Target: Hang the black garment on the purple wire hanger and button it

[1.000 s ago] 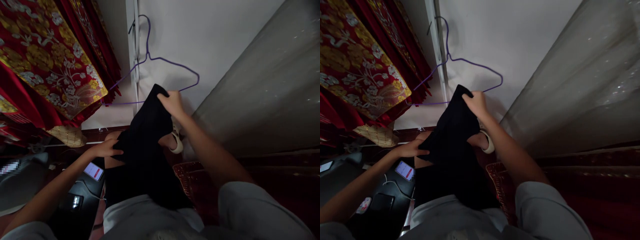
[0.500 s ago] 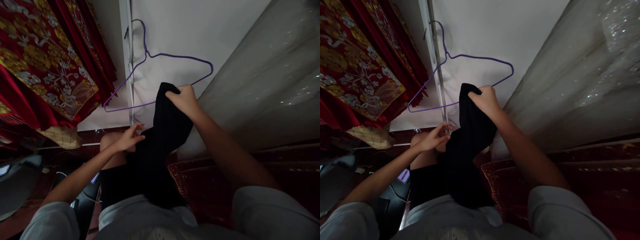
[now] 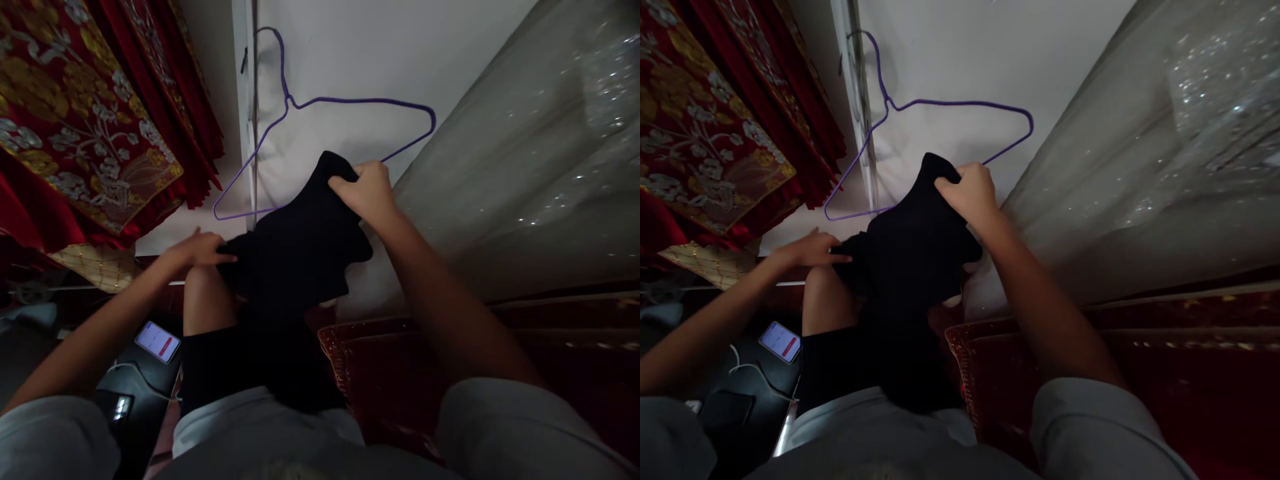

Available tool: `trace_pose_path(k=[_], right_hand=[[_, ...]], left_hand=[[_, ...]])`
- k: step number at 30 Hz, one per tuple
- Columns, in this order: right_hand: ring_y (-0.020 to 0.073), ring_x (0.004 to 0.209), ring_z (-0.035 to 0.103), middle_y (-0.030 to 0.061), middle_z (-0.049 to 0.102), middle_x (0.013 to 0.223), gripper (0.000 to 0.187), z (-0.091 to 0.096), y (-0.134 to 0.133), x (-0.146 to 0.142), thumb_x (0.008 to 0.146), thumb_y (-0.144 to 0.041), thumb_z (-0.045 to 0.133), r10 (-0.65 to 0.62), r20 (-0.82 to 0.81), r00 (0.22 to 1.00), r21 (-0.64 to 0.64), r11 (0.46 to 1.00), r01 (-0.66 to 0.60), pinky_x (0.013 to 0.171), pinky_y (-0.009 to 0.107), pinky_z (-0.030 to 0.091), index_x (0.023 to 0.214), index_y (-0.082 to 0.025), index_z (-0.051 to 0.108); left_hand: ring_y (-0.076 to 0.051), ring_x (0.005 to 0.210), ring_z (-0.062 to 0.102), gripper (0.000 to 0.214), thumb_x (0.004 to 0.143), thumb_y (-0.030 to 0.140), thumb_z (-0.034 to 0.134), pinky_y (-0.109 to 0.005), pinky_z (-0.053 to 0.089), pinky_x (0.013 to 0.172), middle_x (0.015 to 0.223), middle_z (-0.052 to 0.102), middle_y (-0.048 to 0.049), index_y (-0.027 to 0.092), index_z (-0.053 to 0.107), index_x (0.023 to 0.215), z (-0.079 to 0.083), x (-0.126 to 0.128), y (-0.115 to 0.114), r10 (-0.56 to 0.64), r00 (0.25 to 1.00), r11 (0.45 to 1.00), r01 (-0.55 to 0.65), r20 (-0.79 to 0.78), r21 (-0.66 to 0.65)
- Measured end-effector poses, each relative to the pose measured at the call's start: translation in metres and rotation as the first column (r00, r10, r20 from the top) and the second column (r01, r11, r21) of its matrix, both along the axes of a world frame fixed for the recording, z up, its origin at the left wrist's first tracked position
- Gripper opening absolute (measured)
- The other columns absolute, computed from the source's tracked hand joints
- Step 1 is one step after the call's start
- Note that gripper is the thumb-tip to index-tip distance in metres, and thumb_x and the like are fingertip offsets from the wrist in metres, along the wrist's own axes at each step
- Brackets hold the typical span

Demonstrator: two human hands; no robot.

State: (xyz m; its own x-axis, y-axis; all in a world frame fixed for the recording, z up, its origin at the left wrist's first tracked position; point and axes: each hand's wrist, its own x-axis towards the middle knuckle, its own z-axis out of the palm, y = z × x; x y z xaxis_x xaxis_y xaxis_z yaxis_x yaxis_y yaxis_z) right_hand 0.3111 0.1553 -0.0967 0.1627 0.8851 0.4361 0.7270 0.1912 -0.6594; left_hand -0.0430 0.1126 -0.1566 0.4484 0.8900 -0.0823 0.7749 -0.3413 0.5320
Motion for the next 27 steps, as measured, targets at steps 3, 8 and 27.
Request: trace_pose_path(k=[3, 8, 27], right_hand=[[0.0095, 0.053, 0.027, -0.0048, 0.022, 0.051, 0.048, -0.004, 0.006, -0.005, 0.075, -0.022, 0.071, -0.009, -0.014, 1.0, 0.004, 1.0, 0.009, 0.049, 0.03, 0.021, 0.051, -0.025, 0.029], [0.0101, 0.052, 0.032, -0.0037, 0.029, 0.051, 0.045, -0.019, 0.0, -0.025, 0.077, -0.024, 0.069, 0.033, -0.107, 0.994, 0.0, 0.999, -0.034, 0.052, 0.029, 0.025, 0.048, -0.023, 0.035], [0.0159, 0.075, 0.067, 0.0038, 0.069, 0.073, 0.006, 0.019, -0.01, 0.034, 0.087, -0.015, 0.073, 0.262, -0.728, 0.633, -0.042, 0.905, -0.423, 0.077, 0.037, 0.055, 0.084, -0.01, 0.072]], left_hand=[[-0.03, 0.092, 0.068, 0.027, 0.083, 0.044, 0.077, -0.05, 0.047, 0.102, 0.079, 0.068, -0.007, 0.019, 0.069, 0.08, 0.05, -0.028, -0.002, 0.063, 0.988, 0.957, -0.02, -0.14, 0.29], [-0.026, 0.102, 0.066, 0.014, 0.096, 0.023, 0.051, -0.043, 0.052, 0.1, 0.1, 0.069, -0.0088, 0.019, 0.064, 0.097, 0.098, -0.008, -0.027, -0.03, 0.999, 0.788, 0.002, 0.036, 0.616], [-0.02, 0.121, 0.056, 0.043, 0.101, 0.053, 0.05, -0.046, 0.039, 0.115, 0.111, 0.072, 0.0041, 0.019, 0.063, 0.124, 0.123, -0.015, 0.038, -0.019, 0.964, 0.786, -0.148, 0.263, 0.6]])
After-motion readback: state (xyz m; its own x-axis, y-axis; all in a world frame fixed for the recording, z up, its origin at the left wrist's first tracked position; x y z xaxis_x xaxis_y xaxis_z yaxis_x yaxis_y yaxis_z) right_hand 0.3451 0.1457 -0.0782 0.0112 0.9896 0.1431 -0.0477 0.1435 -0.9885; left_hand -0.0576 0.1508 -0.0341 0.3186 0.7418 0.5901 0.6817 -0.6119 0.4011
